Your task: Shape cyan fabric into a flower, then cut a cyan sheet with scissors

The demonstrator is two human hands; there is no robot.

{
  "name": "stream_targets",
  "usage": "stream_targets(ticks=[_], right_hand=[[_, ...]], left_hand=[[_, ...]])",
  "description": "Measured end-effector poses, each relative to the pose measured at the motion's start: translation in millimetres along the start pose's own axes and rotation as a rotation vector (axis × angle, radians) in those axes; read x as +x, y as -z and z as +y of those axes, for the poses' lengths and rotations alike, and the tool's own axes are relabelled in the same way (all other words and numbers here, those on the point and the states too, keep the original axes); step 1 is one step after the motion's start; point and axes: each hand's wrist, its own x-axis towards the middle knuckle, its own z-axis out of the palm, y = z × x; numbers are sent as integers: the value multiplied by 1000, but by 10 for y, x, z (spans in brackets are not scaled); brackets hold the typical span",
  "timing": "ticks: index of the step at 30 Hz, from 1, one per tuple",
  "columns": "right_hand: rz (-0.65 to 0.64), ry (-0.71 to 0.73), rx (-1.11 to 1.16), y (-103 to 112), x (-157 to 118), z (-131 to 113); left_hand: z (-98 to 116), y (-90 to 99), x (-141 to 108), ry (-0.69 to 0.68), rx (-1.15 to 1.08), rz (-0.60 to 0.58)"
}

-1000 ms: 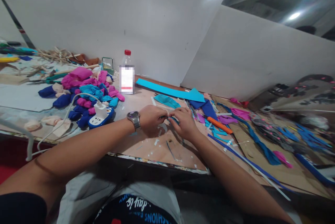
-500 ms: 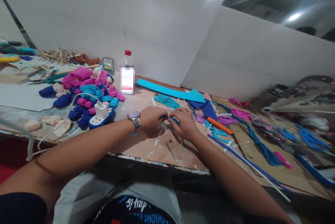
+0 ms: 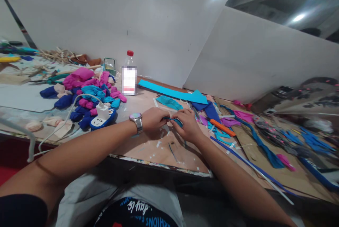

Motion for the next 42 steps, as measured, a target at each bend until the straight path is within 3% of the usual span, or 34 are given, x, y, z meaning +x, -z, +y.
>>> stream_targets(ticks=[7,17,25,42], right_hand=[[-44,11,-6,-8,1,-1],[-42,9,-11,7,6,8],[-13,-5,11,17,-1,41],[-23,14,-1,20,-22,61]], left_hand=[[5,-13,-3,-54,8,7],[0,6,7,-33,15,-13],[-24,29,3,39,-107,-78],[9,68,-1,19,-180,-107]])
